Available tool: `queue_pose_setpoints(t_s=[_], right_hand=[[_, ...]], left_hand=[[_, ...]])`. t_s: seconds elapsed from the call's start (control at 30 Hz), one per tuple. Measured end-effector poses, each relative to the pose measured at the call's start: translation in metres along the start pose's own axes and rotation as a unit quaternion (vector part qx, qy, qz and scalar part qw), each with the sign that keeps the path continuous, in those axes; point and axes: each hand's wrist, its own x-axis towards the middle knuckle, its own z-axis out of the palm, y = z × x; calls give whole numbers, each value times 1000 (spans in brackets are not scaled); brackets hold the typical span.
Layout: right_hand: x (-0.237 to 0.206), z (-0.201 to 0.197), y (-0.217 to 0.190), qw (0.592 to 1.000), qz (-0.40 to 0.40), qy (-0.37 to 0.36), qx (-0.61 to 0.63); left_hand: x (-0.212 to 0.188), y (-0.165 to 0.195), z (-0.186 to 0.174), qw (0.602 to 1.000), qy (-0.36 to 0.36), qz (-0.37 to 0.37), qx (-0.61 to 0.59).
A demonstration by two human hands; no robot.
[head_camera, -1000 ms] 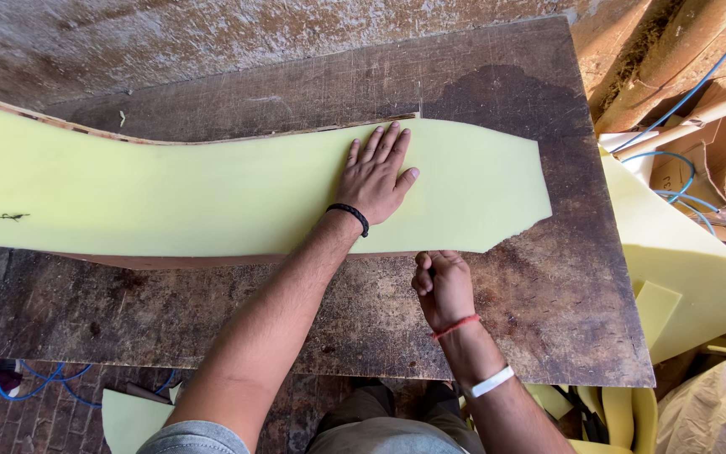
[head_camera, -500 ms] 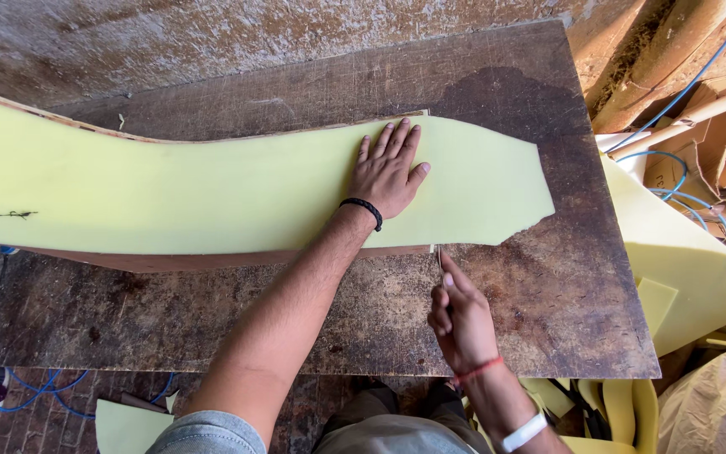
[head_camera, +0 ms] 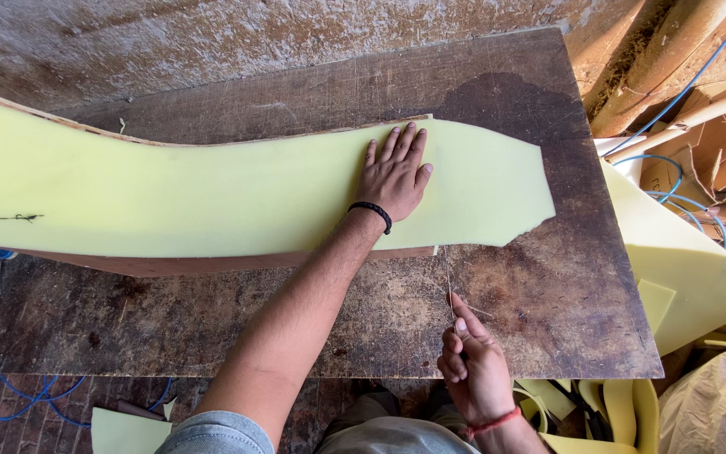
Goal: The person fits a sheet of yellow foam over the curved edge of a wooden furniture frame, pressing it into place, then trims off the overhanging excess foam with a long knife, cutting strips away section by section. Afterwards they pick up a spray glue gun and apply adhesive to the foam and frame edge.
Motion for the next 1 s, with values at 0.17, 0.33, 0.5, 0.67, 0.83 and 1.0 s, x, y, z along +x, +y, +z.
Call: queue_pose_setpoints(t_s=[0.17, 0.33, 0.5, 0.67, 0.83, 1.0], right_hand=[[28, 14, -8, 993, -20, -68, 96], [-3, 10, -6, 1000, 7, -15, 25], [5, 16, -11, 996, -14, -45, 77], [20, 21, -14, 996, -12, -51, 78], [-16, -2, 1, 996, 4, -46, 72], [51, 16, -14, 993, -17, -47, 106]], left_hand=[[-1, 2, 0, 1000, 9, -1, 8], [-1, 1, 2, 1000, -1, -3, -3], [-3, 0, 3, 1000, 12, -2, -2], [-3, -2, 1, 1000, 10, -2, -3], [-5, -4, 1, 999, 19, -8, -31], [-6, -3, 1, 999, 29, -1, -26]])
